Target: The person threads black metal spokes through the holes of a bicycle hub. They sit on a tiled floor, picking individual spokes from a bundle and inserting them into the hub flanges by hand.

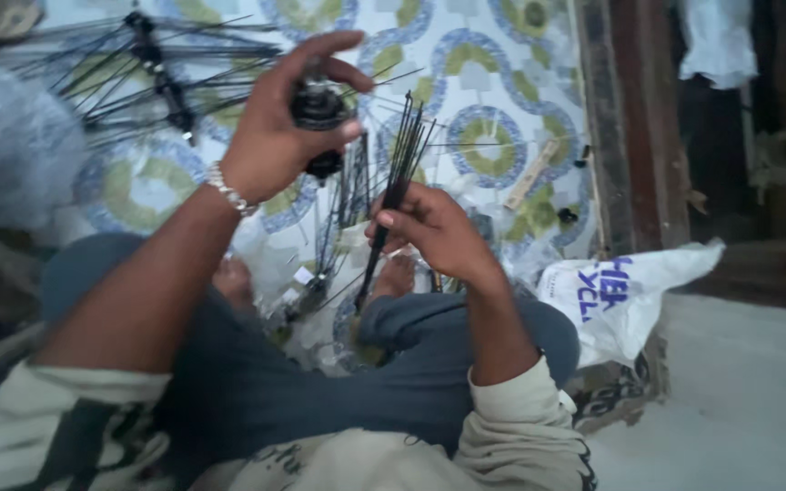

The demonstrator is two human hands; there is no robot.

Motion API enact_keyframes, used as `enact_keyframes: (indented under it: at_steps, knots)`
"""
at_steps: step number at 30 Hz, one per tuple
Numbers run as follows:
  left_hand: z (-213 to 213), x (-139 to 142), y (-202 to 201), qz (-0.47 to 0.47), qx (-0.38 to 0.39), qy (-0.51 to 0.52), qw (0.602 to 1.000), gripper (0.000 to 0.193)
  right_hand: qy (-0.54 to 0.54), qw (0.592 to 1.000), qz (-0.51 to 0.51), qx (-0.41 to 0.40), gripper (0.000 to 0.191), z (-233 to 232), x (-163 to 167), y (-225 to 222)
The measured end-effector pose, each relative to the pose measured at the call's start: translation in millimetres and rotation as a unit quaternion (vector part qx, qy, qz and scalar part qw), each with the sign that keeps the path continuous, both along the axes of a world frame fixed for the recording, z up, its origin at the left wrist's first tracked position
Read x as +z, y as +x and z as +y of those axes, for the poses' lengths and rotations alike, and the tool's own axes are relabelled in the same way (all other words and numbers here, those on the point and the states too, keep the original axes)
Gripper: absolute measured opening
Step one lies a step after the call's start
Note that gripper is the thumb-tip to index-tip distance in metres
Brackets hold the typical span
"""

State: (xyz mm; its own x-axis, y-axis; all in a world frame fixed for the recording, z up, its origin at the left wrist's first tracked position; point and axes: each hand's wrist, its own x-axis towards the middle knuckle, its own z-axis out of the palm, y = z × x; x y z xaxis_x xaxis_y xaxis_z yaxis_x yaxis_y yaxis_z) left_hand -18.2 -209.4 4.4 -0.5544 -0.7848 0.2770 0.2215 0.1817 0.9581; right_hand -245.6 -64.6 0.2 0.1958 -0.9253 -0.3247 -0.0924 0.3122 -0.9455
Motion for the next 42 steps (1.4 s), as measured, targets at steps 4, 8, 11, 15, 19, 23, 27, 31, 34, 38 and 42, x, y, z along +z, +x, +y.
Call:
enact_keyframes:
  at_steps: [4,8,11,15,19,23,27,31,34,38,42]
  knots:
    - [3,3,-5,0.041,-0.017,0.006,0.999,0.042,0.012,0.997,-0.037,0.070,0.010,1,0,4]
    - [0,0,-7,0.064,-0.036,0.026,0.997,0.029,0.034,0.993,-0.042,0.105,0.009,-1,-2,8]
    - [0,-1,-6,0.042,-0.048,0.065,0.996,0.030,0.058,0.991,-0.039,0.115,0.008,-3,-4,14]
    - [-2,1,-1,0.056,-0.055,0.051,0.996,0.031,0.052,0.990,-0.033,0.129,0.009,-4,-3,15]
    - [-5,5,5,0.042,-0.069,0.091,0.993,0.029,0.042,0.983,-0.071,0.166,0.008,-6,-1,13]
    - [-4,4,3,0.021,-0.063,0.049,0.997,0.030,0.060,0.979,-0.080,0.175,0.009,-6,-1,13]
    - [-4,0,1,0.017,-0.070,0.003,0.997,0.031,0.087,0.974,-0.109,0.177,0.009,-4,-3,15]
    - [-2,-3,-3,0.026,-0.066,0.008,0.997,0.035,0.109,0.974,-0.124,0.157,0.010,-2,-7,17]
    - [-5,-4,-2,0.077,-0.031,0.049,0.995,0.040,0.063,0.981,-0.110,0.146,0.009,-3,-11,15]
    - [-23,-9,11,0.099,0.065,0.068,0.991,0.042,0.056,0.988,-0.009,0.144,0.007,-1,-20,1]
    - [-36,-16,30,0.171,0.150,0.008,0.974,0.043,0.040,0.937,0.295,0.185,0.016,6,-32,-18]
